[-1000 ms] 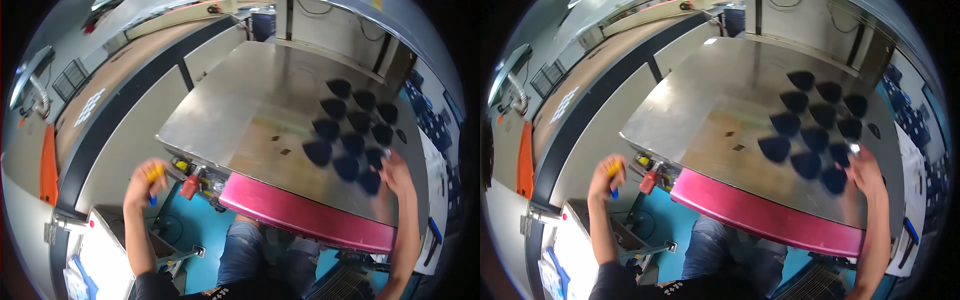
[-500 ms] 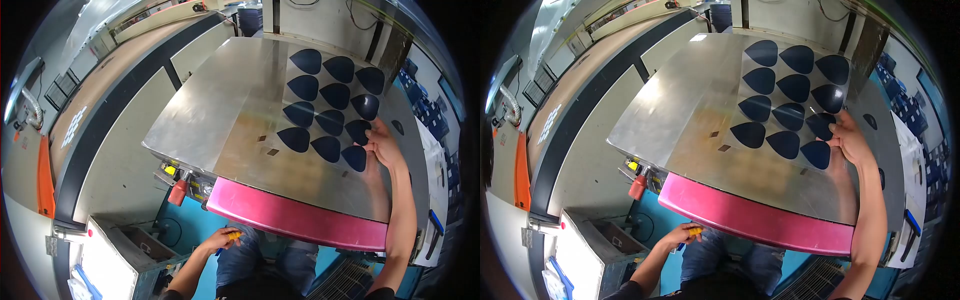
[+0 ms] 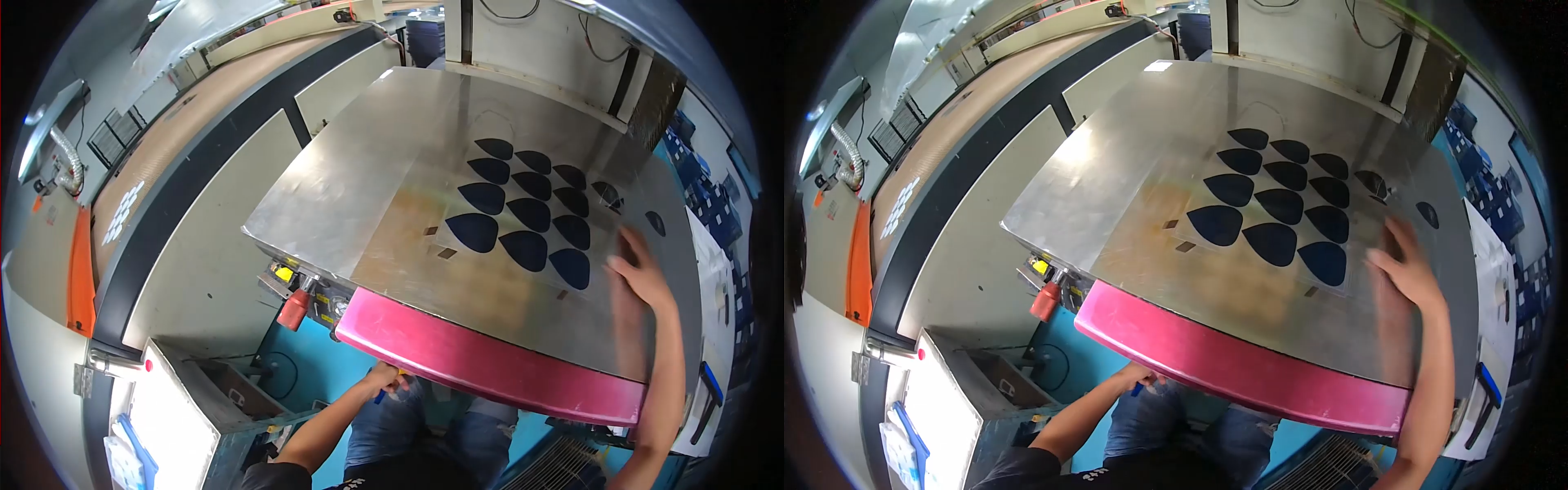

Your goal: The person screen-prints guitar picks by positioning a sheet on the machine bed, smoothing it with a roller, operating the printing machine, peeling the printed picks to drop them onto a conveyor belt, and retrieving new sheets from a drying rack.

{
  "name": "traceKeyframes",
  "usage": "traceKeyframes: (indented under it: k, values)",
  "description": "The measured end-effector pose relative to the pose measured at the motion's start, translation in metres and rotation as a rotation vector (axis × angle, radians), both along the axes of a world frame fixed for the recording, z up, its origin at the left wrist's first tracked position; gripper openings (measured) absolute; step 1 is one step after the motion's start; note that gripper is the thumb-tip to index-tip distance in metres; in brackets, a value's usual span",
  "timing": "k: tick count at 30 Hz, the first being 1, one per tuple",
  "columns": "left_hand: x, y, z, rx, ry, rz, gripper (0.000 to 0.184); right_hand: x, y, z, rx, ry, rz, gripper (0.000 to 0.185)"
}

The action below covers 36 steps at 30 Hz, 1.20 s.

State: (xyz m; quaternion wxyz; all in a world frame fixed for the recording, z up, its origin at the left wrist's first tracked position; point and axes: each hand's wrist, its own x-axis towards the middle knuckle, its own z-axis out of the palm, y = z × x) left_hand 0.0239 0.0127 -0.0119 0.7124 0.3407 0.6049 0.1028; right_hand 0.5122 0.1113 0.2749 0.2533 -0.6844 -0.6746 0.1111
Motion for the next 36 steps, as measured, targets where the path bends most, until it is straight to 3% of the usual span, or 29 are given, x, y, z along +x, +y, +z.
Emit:
traceKeyframes:
  k: [1, 2, 3, 4, 5, 6, 7, 8, 9, 10, 12, 14, 15, 16, 17, 18, 19, 21, 22, 24, 26, 27, 29, 33, 36]
  values:
    - [-0.002, 0.001, 0.001, -0.001, -0.010, -0.001, 0.027, 0.040, -0.017, -0.001, -0.033, -0.017, -0.061, 0.066]
    - [-0.003, 0.000, 0.001, 0.003, -0.020, 0.021, 0.026, 0.120, -0.032, -0.027, 0.018, 0.220, -0.131, 0.064]
    - [-0.005, -0.002, 0.001, 0.003, -0.033, 0.038, 0.026, 0.177, -0.063, -0.035, 0.067, 0.233, -0.280, 0.057]
    - [-0.006, -0.003, 0.000, 0.004, -0.049, 0.052, 0.026, 0.239, -0.102, -0.039, 0.057, -0.086, -0.558, 0.050]
    - [-0.009, -0.005, -0.006, 0.013, -0.071, 0.069, 0.026, 0.340, -0.161, -0.063, -0.100, -0.670, -0.685, 0.044]
    - [-0.010, -0.006, -0.009, 0.014, -0.060, 0.070, 0.025, 0.345, -0.212, -0.041, -0.409, -0.722, -0.847, 0.040]
    - [-0.010, -0.006, -0.010, 0.016, -0.049, 0.070, 0.025, 0.403, -0.288, -0.066, -0.399, -0.938, -0.932, 0.042]
    - [-0.010, -0.005, -0.012, 0.017, -0.039, 0.073, 0.024, 0.398, -0.326, -0.048, -0.591, -0.686, -1.028, 0.046]
    - [-0.007, -0.005, -0.014, 0.018, -0.042, 0.086, 0.024, 0.502, -0.410, -0.109, 0.046, -0.730, -0.806, 0.043]
    - [-0.006, -0.005, -0.016, 0.016, -0.040, 0.098, 0.024, 0.484, -0.429, -0.114, 0.234, -0.339, -0.966, 0.043]
    - [-0.007, -0.007, -0.020, 0.010, -0.024, 0.095, 0.025, 0.444, -0.434, -0.090, 0.097, -0.340, -0.971, 0.044]
    - [-0.003, -0.009, -0.025, 0.006, -0.009, 0.074, 0.027, 0.405, -0.431, -0.047, -0.008, -0.243, -1.132, 0.048]
    - [-0.001, -0.011, -0.023, 0.048, -0.004, 0.048, 0.030, 0.338, -0.406, -0.013, -0.119, -0.212, -1.293, 0.056]
    - [0.000, -0.009, -0.018, 0.050, 0.006, 0.050, 0.029, 0.324, -0.403, -0.015, 0.016, -0.164, -1.334, 0.064]
    - [0.002, -0.009, -0.014, 0.054, 0.010, 0.060, 0.029, 0.342, -0.395, -0.029, 0.349, 0.154, -1.141, 0.067]
    - [0.006, -0.011, -0.014, 0.050, 0.016, 0.074, 0.029, 0.367, -0.381, -0.029, 0.339, 0.346, -0.978, 0.063]
    - [0.006, -0.014, -0.017, 0.085, 0.016, 0.056, 0.028, 0.358, -0.332, -0.029, 0.461, 0.223, -0.907, 0.055]
    - [0.011, -0.013, -0.018, 0.099, 0.033, 0.059, 0.028, 0.209, -0.205, 0.036, 0.076, 0.275, -0.833, 0.045]
    - [0.014, -0.011, -0.018, 0.113, 0.039, 0.066, 0.029, 0.159, -0.154, 0.048, 0.057, 0.062, -0.689, 0.043]
    - [0.014, -0.008, -0.024, 0.083, 0.031, 0.067, 0.029, 0.088, -0.066, 0.046, 0.230, -0.074, -0.344, 0.037]
    - [0.016, -0.007, -0.022, 0.081, 0.029, 0.080, 0.029, 0.036, 0.006, 0.050, 0.143, -0.326, -0.257, 0.040]
    - [0.017, -0.008, -0.013, 0.092, 0.035, 0.090, 0.030, 0.029, 0.038, 0.039, 0.269, -0.403, -0.190, 0.037]
    - [0.014, -0.009, -0.008, 0.103, 0.026, 0.127, 0.029, 0.003, 0.069, 0.051, 0.144, -0.399, -0.169, 0.029]
    - [0.001, -0.008, -0.012, 0.022, -0.083, 0.194, 0.025, -0.033, 0.094, 0.046, 0.284, -0.661, 0.000, 0.025]
    - [-0.003, -0.006, -0.039, 0.017, -0.128, 0.205, 0.020, -0.116, 0.115, 0.050, 0.293, -0.726, 0.092, 0.025]
